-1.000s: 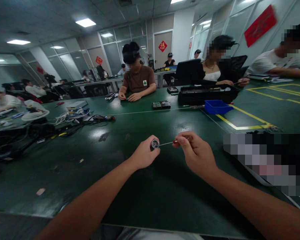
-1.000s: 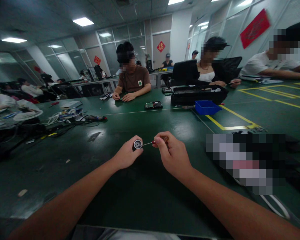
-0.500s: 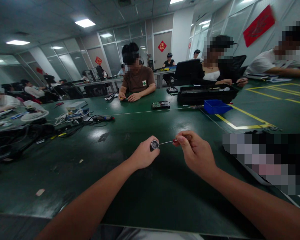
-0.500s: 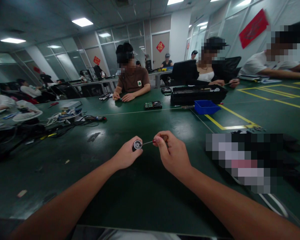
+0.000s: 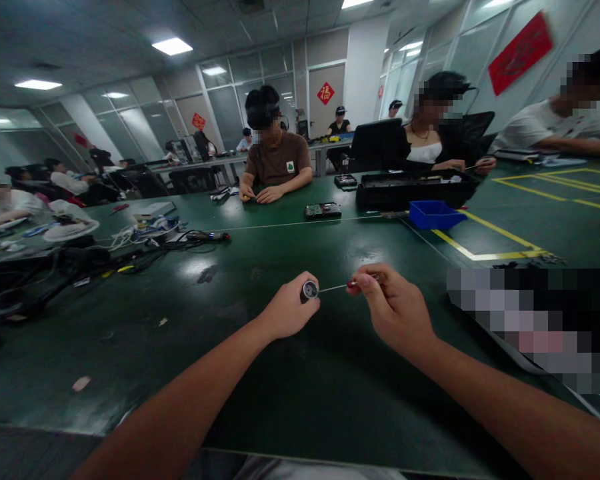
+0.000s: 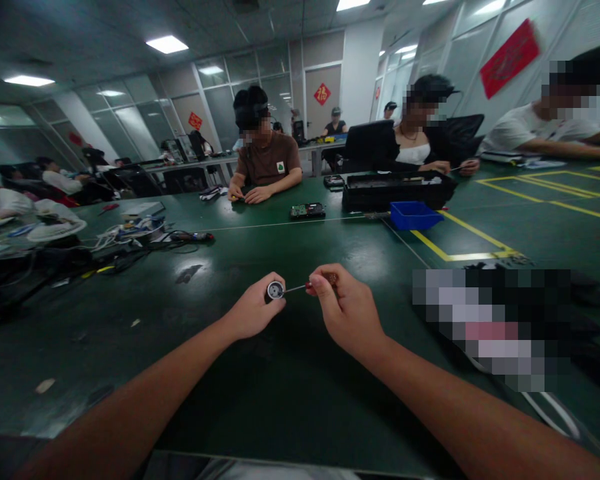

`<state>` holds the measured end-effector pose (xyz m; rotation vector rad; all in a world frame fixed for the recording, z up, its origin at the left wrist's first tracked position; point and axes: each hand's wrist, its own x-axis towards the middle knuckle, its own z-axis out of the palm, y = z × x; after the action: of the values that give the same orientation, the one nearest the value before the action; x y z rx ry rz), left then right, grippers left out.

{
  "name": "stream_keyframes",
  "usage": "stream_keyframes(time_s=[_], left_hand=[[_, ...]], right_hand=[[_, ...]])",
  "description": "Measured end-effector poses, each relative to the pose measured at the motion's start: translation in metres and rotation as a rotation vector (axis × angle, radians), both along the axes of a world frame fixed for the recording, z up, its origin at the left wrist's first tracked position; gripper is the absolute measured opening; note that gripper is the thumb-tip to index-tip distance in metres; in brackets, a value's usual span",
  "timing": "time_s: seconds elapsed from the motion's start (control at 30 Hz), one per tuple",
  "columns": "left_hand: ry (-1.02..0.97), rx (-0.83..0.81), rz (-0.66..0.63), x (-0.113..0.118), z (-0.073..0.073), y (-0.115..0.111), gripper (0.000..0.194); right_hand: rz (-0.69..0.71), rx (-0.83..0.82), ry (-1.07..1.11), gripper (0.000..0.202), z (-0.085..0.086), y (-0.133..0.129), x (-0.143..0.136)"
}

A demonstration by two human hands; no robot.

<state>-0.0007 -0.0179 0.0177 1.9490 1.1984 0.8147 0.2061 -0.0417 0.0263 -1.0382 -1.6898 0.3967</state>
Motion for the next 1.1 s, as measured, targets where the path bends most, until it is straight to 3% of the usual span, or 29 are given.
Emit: stream_keyframes(time_s=[1.1], left_hand=[[0.030, 0.028, 0.002, 0.0004, -0.0006, 0.0006, 0.007]], right_hand=[[0.002, -0.019, -0.043, 0.019, 0.0032, -0.0025, -0.0021]])
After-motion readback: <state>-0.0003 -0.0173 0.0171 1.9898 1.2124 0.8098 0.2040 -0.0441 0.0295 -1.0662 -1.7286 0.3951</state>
